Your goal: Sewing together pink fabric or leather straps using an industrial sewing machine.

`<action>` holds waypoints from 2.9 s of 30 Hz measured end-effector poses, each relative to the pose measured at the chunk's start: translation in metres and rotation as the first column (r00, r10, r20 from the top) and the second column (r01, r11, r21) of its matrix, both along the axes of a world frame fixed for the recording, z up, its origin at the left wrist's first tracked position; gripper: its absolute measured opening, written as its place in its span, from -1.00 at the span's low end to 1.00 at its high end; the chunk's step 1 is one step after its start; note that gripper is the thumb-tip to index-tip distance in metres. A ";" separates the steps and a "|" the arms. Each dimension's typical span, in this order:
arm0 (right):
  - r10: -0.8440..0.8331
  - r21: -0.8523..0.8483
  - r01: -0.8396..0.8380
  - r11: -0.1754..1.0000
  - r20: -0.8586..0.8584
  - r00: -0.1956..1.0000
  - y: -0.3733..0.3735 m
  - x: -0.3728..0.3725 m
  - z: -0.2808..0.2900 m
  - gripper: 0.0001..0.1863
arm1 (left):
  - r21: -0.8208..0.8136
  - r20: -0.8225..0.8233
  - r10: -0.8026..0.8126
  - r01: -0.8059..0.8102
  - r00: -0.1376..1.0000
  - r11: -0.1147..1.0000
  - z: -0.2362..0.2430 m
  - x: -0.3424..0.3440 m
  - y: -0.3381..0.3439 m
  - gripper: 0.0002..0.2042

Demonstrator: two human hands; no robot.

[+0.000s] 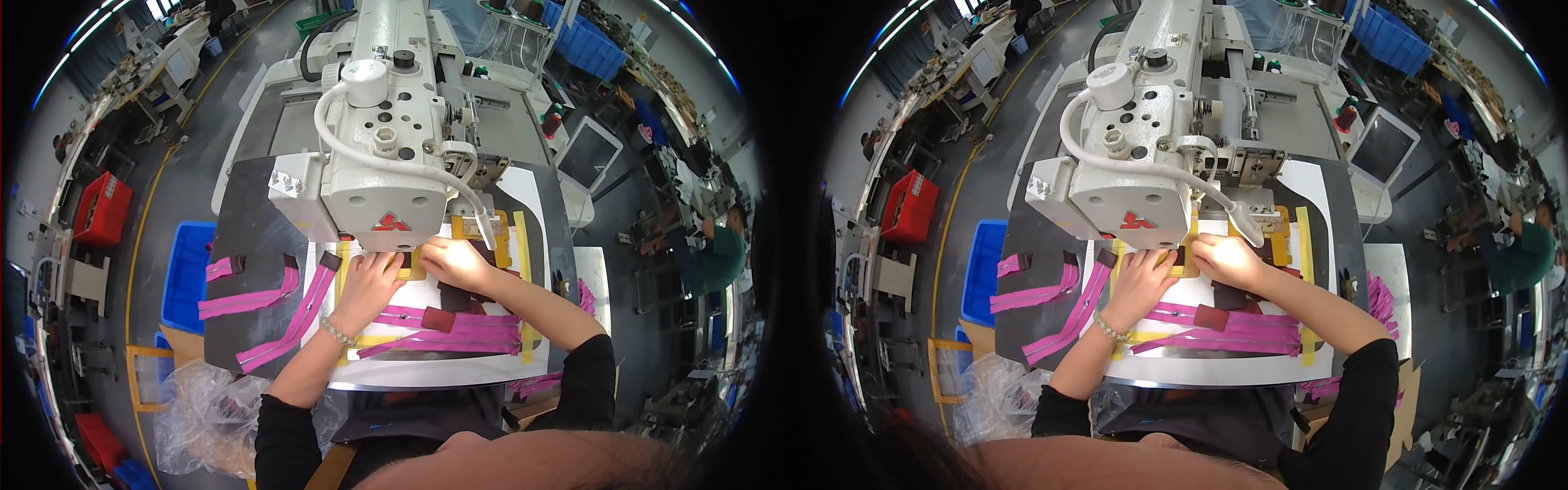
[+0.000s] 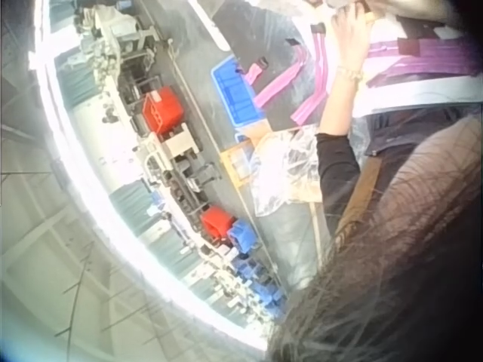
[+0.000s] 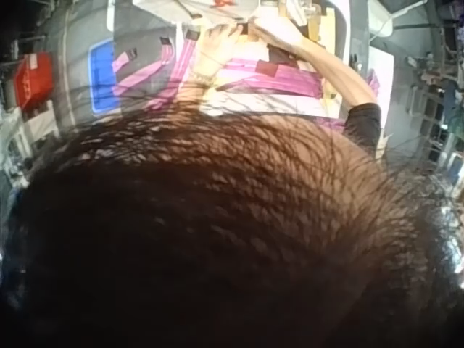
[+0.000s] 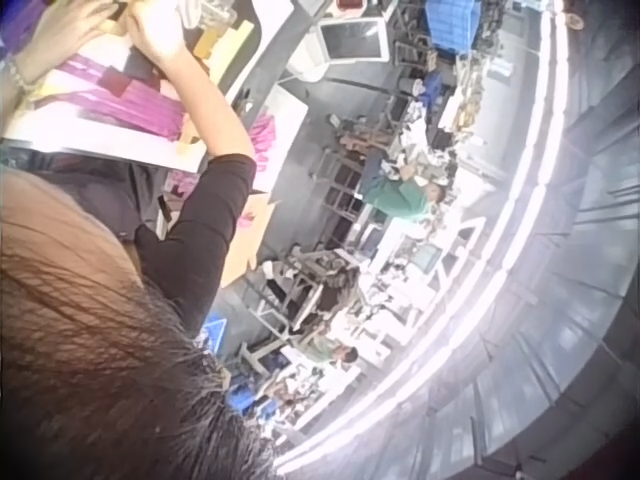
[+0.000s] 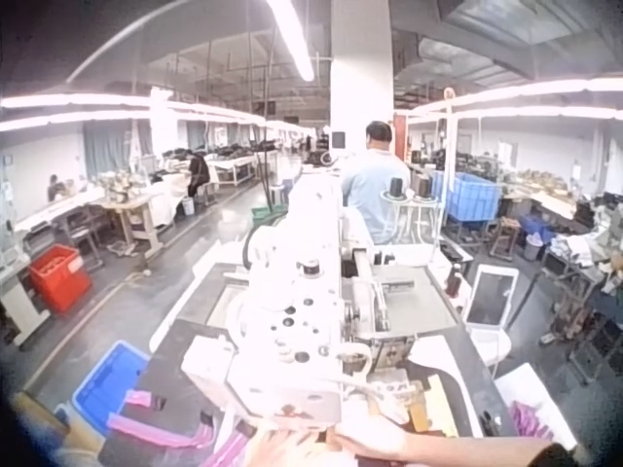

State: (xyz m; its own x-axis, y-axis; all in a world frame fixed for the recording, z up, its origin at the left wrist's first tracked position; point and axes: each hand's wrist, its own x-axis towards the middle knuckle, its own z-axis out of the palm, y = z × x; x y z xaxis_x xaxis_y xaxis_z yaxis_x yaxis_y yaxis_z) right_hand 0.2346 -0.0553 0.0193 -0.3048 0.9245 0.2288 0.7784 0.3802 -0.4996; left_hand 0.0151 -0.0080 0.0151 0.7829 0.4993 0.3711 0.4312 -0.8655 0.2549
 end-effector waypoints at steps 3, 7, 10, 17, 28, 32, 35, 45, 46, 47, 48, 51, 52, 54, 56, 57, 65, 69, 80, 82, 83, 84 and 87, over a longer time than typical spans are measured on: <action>0.157 0.187 -0.177 0.966 0.118 0.980 -0.008 0.009 -0.007 -0.78 | 0.011 -0.024 -0.036 0.036 0.999 0.999 -0.006 -0.003 0.003 -0.56; 0.205 0.272 -0.243 0.931 0.161 0.966 -0.011 0.008 -0.005 -0.58 | -0.115 0.085 -0.125 0.134 0.989 0.984 -0.013 -0.011 0.013 -0.59; 0.215 0.274 -0.247 0.929 0.141 0.966 -0.010 0.008 -0.004 -0.58 | -0.207 0.142 -0.146 0.173 0.979 0.963 -0.011 -0.017 0.019 -0.60; 0.198 0.270 -0.246 0.931 0.195 0.961 -0.008 0.008 -0.003 -0.56 | -0.254 0.147 -0.183 0.216 0.972 0.943 -0.005 -0.018 0.025 -0.62; 0.205 0.237 -0.259 0.936 0.232 0.951 -0.004 0.007 0.002 -0.54 | -0.199 0.133 -0.169 0.193 0.977 0.961 -0.004 -0.017 0.022 -0.66; 0.214 0.229 -0.273 0.934 0.249 0.944 -0.004 0.007 0.000 -0.59 | -0.182 0.131 -0.161 0.183 0.978 0.966 -0.005 -0.017 0.022 -0.67; 0.207 0.269 -0.270 0.924 0.240 0.948 -0.004 0.006 -0.003 -0.58 | -0.194 0.127 -0.173 0.196 0.977 0.961 -0.006 -0.018 0.022 -0.65; -0.094 0.231 0.179 0.956 -0.336 0.937 -0.016 0.011 0.000 -0.82 | -0.160 0.109 -0.180 0.196 0.978 0.967 -0.005 -0.018 0.019 -0.62; -0.146 0.208 0.238 0.949 -0.379 0.914 -0.022 0.006 0.005 -0.88 | -0.161 0.118 -0.178 0.196 0.977 0.967 -0.006 -0.017 0.019 -0.62; -0.145 0.203 0.235 0.950 -0.380 0.914 -0.029 0.002 0.010 -0.88 | -0.162 0.126 -0.177 0.196 0.976 0.967 -0.006 -0.018 0.020 -0.62; -0.156 0.199 0.221 0.955 -0.299 0.942 -0.038 -0.002 0.017 -0.88 | -0.168 0.125 -0.172 0.192 0.977 0.967 -0.005 -0.019 0.019 -0.62; -0.080 0.170 0.108 0.979 -0.165 0.983 -0.061 -0.017 0.030 -0.90 | -0.232 0.136 -0.151 0.180 0.979 0.956 -0.005 -0.021 0.023 -0.62; -0.074 0.156 0.100 0.983 -0.165 0.983 -0.070 -0.021 0.024 -0.89 | -0.269 0.164 -0.163 0.203 0.973 0.942 -0.005 -0.021 0.024 -0.63; -0.063 0.142 0.087 0.986 -0.170 0.983 -0.086 -0.029 0.012 -0.88 | -0.305 0.187 -0.168 0.219 0.968 0.927 -0.007 -0.022 0.028 -0.64; -0.101 0.104 0.110 0.988 -0.093 0.991 -0.095 -0.037 0.005 -0.84 | -0.392 0.216 -0.205 0.277 0.955 0.877 -0.008 -0.024 0.034 -0.64; -0.095 0.103 0.105 0.989 -0.100 0.990 -0.094 -0.039 0.005 -0.84 | -0.394 0.209 -0.199 0.269 0.957 0.879 -0.008 -0.026 0.035 -0.64; -0.068 0.026 0.068 0.997 -0.006 0.998 -0.072 -0.064 0.020 -0.66 | -0.496 0.239 -0.189 0.287 0.952 0.819 -0.006 -0.026 0.038 -0.62; 0.091 -0.038 -0.091 0.995 0.009 0.996 -0.073 -0.072 0.026 -0.64 | -0.495 0.249 -0.187 0.291 0.950 0.819 -0.009 -0.026 0.037 -0.63; -0.269 -0.690 -0.269 0.672 -0.566 0.779 -0.069 -0.068 0.038 -0.79 | -0.457 0.222 -0.194 0.277 0.956 0.845 -0.009 -0.026 0.036 -0.65; -0.425 -0.762 -0.444 0.472 -0.638 0.642 -0.065 -0.063 0.043 -0.77 | -0.457 0.217 -0.198 0.279 0.956 0.845 -0.008 -0.026 0.036 -0.65; -0.430 -0.763 -0.436 0.478 -0.636 0.641 -0.065 -0.060 0.042 -0.77 | -0.460 0.207 -0.193 0.270 0.959 0.846 -0.007 -0.026 0.036 -0.65; -0.451 -0.751 -0.485 0.448 -0.658 0.603 -0.066 -0.059 0.039 -0.76 | -0.459 0.209 -0.197 0.274 0.958 0.845 -0.005 -0.026 0.036 -0.67; -0.566 -0.743 -0.547 0.387 -0.659 0.495 -0.068 -0.054 0.045 -0.72 | -0.457 0.210 -0.185 0.264 0.960 0.849 -0.007 -0.023 0.037 -0.68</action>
State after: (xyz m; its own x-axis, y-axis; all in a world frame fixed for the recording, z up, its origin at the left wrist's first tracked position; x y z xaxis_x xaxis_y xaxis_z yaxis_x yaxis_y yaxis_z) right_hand 0.1807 -0.1231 0.0641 -0.5019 0.6965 -0.5128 -0.1597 -0.6573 -0.7365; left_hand -0.0077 0.0288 0.0086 0.8486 0.4626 0.2568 0.1616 -0.6887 0.7068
